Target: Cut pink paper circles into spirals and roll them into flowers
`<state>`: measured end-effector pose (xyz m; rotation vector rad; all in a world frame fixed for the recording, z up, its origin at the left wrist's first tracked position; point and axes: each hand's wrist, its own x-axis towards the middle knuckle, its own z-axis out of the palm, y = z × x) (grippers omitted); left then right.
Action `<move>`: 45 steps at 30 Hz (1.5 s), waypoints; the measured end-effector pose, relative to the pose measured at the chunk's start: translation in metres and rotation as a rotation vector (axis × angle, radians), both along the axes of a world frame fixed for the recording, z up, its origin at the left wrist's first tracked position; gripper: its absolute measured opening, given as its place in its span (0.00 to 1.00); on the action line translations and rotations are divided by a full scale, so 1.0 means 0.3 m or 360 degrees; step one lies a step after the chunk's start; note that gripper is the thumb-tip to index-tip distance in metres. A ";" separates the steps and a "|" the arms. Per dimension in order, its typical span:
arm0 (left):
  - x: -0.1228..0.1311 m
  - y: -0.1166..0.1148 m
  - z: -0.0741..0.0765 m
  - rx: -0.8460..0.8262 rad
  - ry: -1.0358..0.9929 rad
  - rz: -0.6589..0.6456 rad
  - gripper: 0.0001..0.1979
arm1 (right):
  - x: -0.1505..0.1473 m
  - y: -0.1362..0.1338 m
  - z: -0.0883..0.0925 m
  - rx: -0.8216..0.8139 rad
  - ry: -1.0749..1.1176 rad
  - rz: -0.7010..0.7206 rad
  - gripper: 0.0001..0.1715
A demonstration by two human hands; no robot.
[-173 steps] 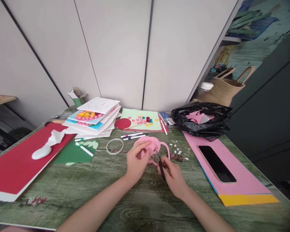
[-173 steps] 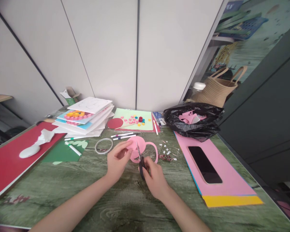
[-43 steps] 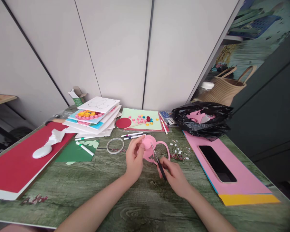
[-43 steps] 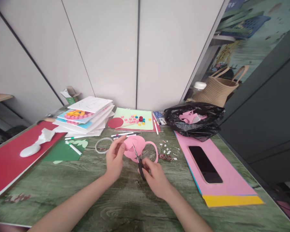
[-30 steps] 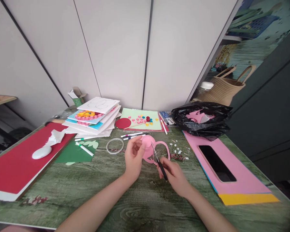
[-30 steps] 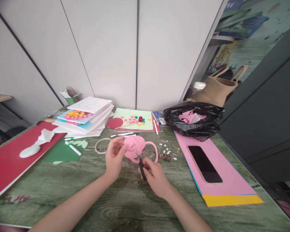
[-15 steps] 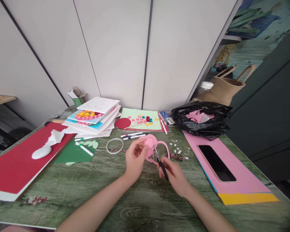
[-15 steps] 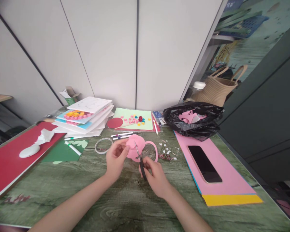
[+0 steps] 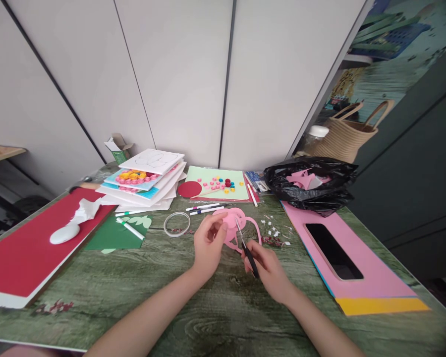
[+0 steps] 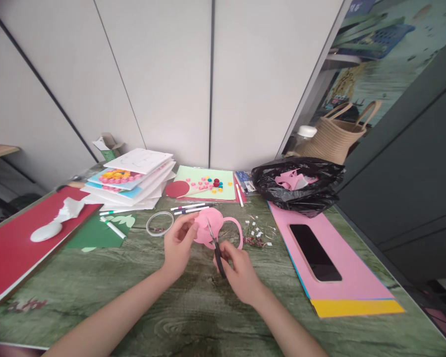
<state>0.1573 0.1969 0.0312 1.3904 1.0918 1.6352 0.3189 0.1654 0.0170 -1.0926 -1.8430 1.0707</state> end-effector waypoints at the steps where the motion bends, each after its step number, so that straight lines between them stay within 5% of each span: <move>1: -0.001 0.001 -0.001 0.0006 0.0002 0.0003 0.10 | 0.000 0.000 0.001 -0.0002 -0.0003 0.0003 0.11; 19: -0.013 0.007 0.010 0.0118 0.0035 0.0069 0.12 | 0.005 0.002 0.016 -0.0088 -0.0013 0.0107 0.12; 45: -0.003 0.004 0.006 -0.0055 -0.0083 0.0068 0.10 | 0.001 -0.003 0.018 -0.0109 0.0045 0.0048 0.13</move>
